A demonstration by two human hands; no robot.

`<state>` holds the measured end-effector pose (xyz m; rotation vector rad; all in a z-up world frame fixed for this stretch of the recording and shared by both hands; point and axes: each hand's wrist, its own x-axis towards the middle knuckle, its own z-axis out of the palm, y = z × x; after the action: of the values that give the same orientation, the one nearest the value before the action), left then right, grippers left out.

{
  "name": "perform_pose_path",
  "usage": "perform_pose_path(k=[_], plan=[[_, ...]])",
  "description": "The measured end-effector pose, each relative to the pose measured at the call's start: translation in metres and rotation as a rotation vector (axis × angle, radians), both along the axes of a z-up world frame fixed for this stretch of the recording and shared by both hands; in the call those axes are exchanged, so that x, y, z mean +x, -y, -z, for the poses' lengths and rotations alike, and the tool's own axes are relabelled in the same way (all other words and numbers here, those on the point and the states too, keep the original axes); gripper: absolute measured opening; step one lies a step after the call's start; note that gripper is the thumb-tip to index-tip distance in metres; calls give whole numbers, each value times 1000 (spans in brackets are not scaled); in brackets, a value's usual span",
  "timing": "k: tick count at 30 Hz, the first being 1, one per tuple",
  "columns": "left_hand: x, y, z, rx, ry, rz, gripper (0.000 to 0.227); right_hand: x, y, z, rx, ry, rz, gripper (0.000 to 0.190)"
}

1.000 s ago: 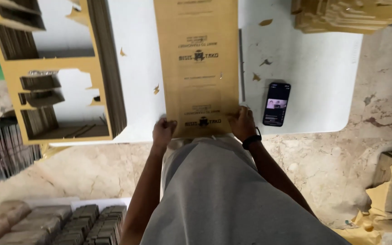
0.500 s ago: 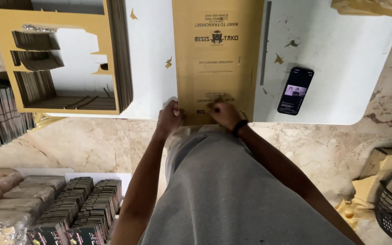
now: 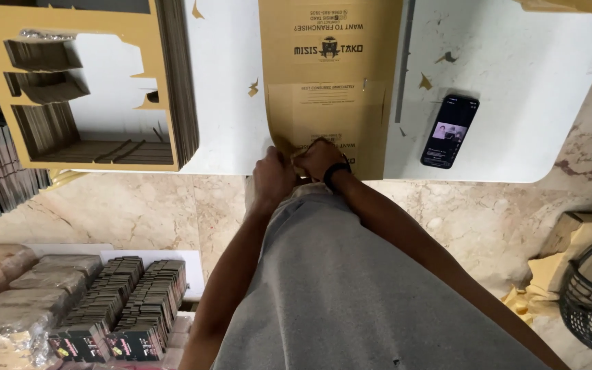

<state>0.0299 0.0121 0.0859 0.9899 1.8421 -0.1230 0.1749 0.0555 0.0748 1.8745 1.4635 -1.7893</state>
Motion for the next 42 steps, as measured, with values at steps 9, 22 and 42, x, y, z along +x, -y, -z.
perform_pose_path(k=[9,22,42], plan=[[-46,-19,39,-129,48,-35,60,13,2,23,-243,-176,150,47],[-49,-46,66,-11,120,153,26,-12,-52,-33,-220,14,95,38],[-58,-75,41,-2,336,187,37,-38,-64,-16,-251,103,219,64]])
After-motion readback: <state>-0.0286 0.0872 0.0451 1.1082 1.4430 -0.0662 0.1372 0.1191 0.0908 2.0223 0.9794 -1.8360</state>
